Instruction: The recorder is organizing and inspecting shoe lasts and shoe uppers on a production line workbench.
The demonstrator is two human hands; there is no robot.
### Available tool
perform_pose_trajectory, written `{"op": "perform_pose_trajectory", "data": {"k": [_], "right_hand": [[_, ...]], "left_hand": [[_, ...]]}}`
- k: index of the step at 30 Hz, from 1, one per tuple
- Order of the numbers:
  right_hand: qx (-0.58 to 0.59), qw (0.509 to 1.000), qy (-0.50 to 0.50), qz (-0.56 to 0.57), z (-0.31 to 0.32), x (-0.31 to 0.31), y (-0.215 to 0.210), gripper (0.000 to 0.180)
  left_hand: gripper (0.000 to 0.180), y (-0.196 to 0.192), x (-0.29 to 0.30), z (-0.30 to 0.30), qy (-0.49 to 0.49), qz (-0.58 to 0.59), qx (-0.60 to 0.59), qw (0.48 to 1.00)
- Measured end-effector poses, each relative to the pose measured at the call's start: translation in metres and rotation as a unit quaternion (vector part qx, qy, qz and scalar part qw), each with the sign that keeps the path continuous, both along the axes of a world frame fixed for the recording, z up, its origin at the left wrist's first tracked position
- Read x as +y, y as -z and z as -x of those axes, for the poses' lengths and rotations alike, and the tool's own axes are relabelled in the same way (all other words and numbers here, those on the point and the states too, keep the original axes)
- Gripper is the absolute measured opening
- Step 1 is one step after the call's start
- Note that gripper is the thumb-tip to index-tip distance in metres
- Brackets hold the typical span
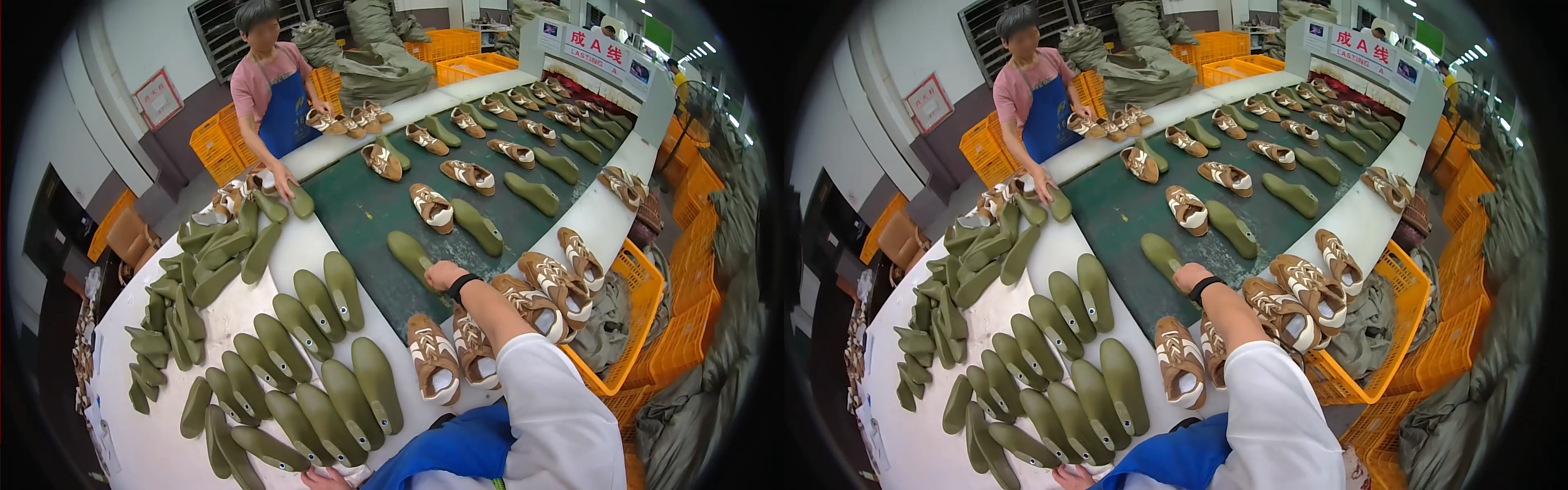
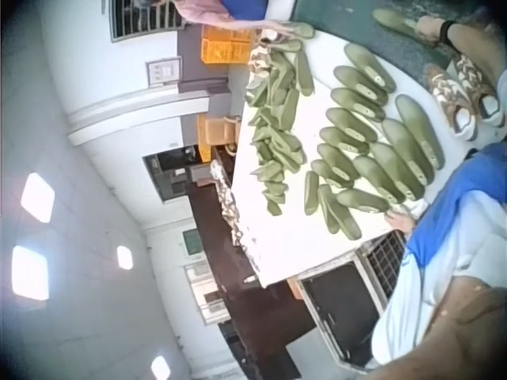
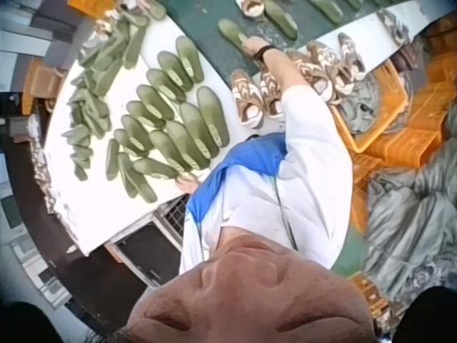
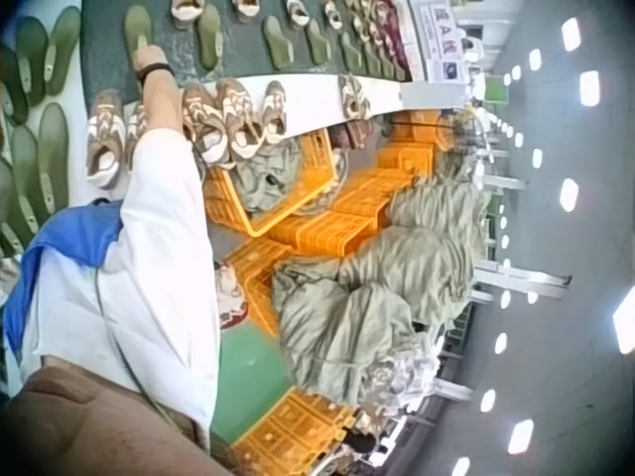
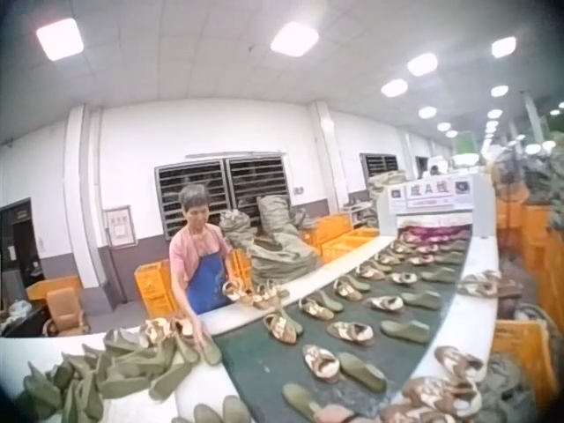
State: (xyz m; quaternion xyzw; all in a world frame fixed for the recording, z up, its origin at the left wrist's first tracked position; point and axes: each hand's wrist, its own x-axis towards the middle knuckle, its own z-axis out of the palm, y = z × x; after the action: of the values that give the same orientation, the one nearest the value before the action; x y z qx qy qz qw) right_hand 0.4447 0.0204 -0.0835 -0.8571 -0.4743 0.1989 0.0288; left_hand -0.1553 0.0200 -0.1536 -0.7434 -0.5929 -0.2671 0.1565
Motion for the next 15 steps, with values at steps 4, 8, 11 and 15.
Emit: {"op": "perform_pose_trajectory", "data": {"k": [4,8,11,15], "right_hand": [[0.012,0.996,0.085,-0.019,-0.003,-0.009,0.013,0.016],[0.013,0.989,0.131,-0.074,0.011,-0.015,-0.013,0.032],[0.014,0.995,-0.012,-0.098,0.036,-0.012,-0.097,0.026],[-0.034,0.953,-0.199,-0.226,0.039,-0.008,-0.155,0.019]], "left_hand": [[0.042,0.005,0.003,0.008,0.013,0.043,-0.015,0.999],[0.047,-0.001,0.017,0.047,0.096,0.236,0.02,0.967],[0.047,-0.035,0.042,0.03,0.182,0.235,0.017,0.955],[0.048,-0.116,0.051,-0.064,0.34,0.228,0.012,0.912]]}}
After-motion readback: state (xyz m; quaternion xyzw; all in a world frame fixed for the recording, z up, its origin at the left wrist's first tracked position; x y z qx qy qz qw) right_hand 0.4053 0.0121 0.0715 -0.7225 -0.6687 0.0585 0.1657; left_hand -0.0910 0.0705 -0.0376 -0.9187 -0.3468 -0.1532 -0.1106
